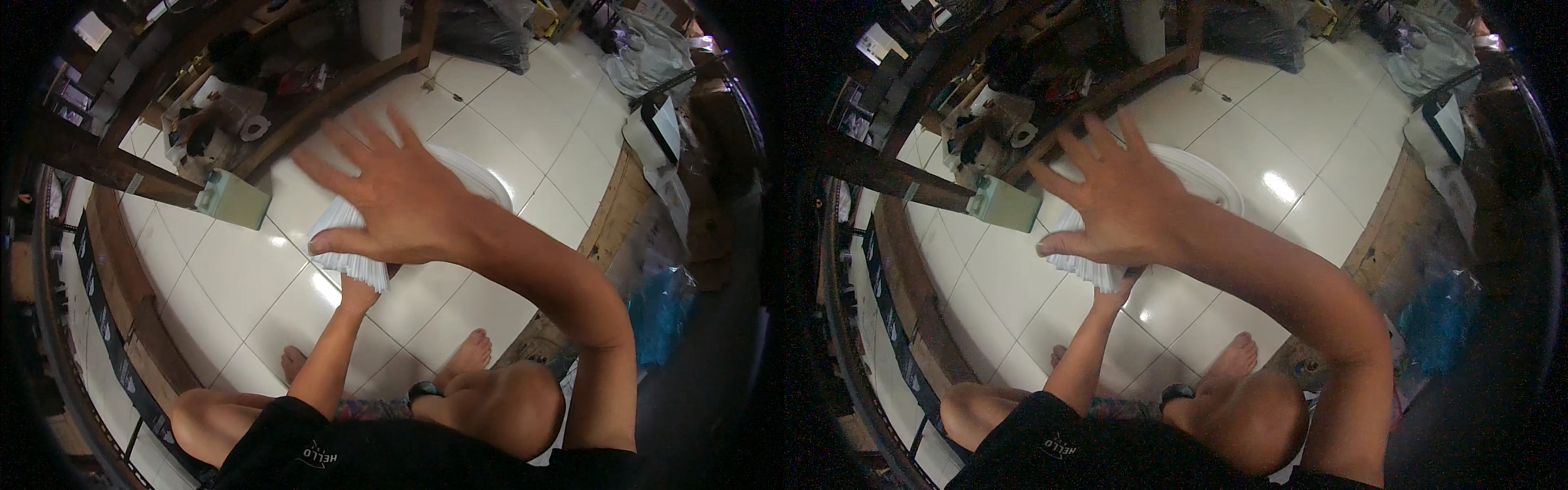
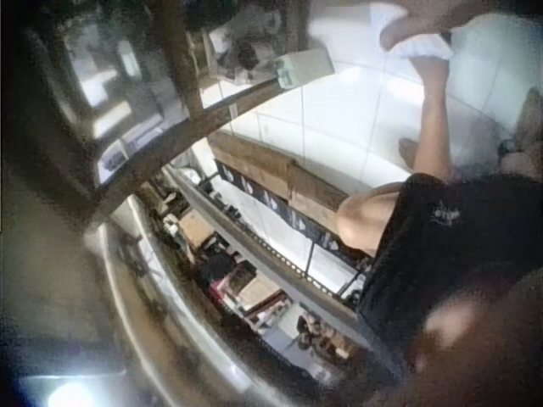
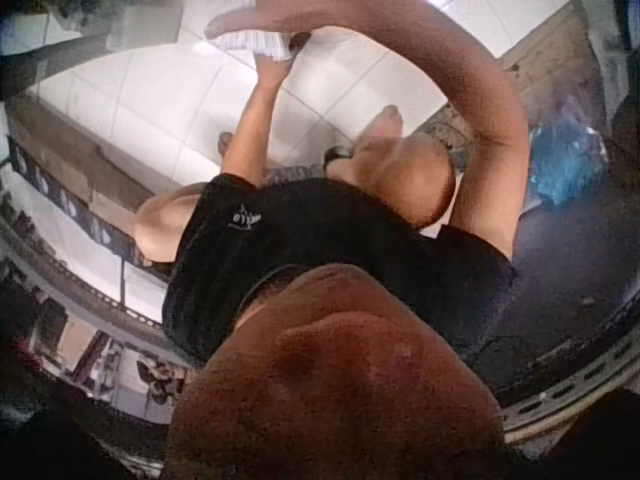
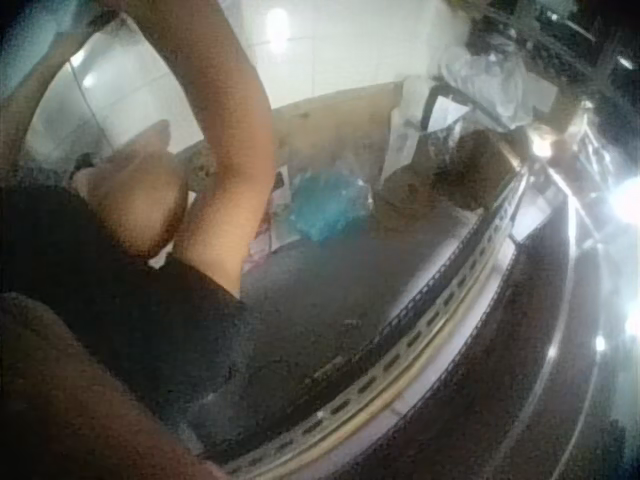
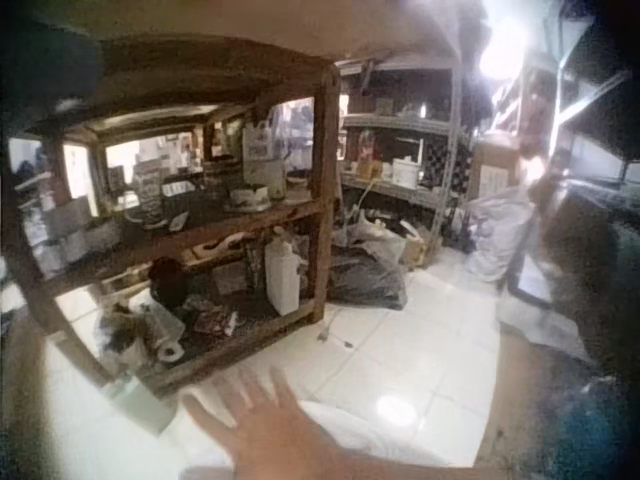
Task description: The person sits on the floor and repeatedly folds white plastic sheets by hand. They smooth the sheets, fold them in half, and stack them into a neat pile.
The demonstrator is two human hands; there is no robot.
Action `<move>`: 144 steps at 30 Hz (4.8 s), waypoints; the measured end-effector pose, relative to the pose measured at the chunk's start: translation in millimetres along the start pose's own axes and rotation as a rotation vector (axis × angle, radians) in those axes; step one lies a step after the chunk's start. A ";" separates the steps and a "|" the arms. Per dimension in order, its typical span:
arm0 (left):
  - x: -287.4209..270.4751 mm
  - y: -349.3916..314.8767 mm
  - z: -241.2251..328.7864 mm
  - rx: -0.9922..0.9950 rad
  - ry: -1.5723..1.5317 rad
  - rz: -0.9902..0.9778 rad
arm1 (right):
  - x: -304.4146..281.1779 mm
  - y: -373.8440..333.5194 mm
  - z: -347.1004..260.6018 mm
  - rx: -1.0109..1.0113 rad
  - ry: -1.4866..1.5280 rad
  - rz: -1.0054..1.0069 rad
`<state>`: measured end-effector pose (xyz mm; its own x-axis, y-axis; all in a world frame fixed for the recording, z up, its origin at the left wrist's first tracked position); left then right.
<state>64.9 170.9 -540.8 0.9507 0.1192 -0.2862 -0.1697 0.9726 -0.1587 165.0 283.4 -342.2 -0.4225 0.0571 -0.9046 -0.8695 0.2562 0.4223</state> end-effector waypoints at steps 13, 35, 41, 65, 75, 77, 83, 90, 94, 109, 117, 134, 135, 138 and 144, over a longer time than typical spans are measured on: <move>-2.5 4.9 23.3 0.053 0.074 0.044 | -31.5 -34.4 15.6 0.094 -0.096 -0.187; -17.6 3.0 29.6 0.073 0.208 -0.075 | -40.0 26.5 2.3 -0.058 -0.051 0.052; -20.9 0.6 39.7 0.223 0.297 0.063 | -27.5 9.1 31.3 0.011 -0.126 0.006; -26.6 2.5 37.2 -0.014 0.099 -0.145 | -50.7 -12.2 -13.9 0.039 -0.038 -0.155; -24.5 12.3 28.6 0.082 0.138 -0.157 | -40.7 -10.8 -5.1 0.032 -0.049 -0.156; -28.8 5.1 41.0 0.234 0.285 -0.038 | -66.4 -15.8 5.3 0.103 -0.051 0.012; -24.1 10.1 41.1 0.245 0.298 -0.042 | -65.7 -35.7 37.0 0.153 -0.083 -0.014; -27.7 10.4 40.1 0.192 0.337 -0.075 | -56.7 7.4 64.9 0.186 0.017 -0.023; -22.7 11.3 41.1 0.306 0.333 -0.001 | -21.8 16.0 58.2 0.107 -0.074 -0.086; -21.1 10.0 26.1 -0.117 -0.204 -0.243 | -56.4 -3.2 -23.3 -0.028 0.021 -0.051; -27.6 4.2 52.7 -0.142 0.207 -0.282 | -28.6 -34.7 -10.5 0.034 -0.035 -0.219; -17.8 10.3 19.7 0.069 0.298 -0.183 | 30.7 -203.0 19.7 0.739 0.769 0.246; -16.4 10.3 17.1 0.063 0.249 -0.188 | 60.1 -212.7 12.0 0.802 0.861 0.101; -15.9 11.8 9.3 0.139 0.181 -0.133 | 123.5 -208.8 -1.1 0.782 1.017 0.208; 2.9 -4.8 -37.3 0.215 0.180 0.049 | 141.1 -168.6 -43.2 0.674 0.926 0.575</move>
<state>58.7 159.1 -576.2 0.8780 0.1486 -0.4551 -0.1375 0.9888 0.0578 240.9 206.5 -538.5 -0.9482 -0.2982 -0.1096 -0.3172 0.8695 0.3787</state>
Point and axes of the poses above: each hand's wrist, its own y-axis towards the middle knuckle, its own x-axis out of the palm, z = x × y, the point moved 1 cm from there along y, towards the middle knuckle, and after that the axes turned 12 degrees about -x, right-handed, at the moved point
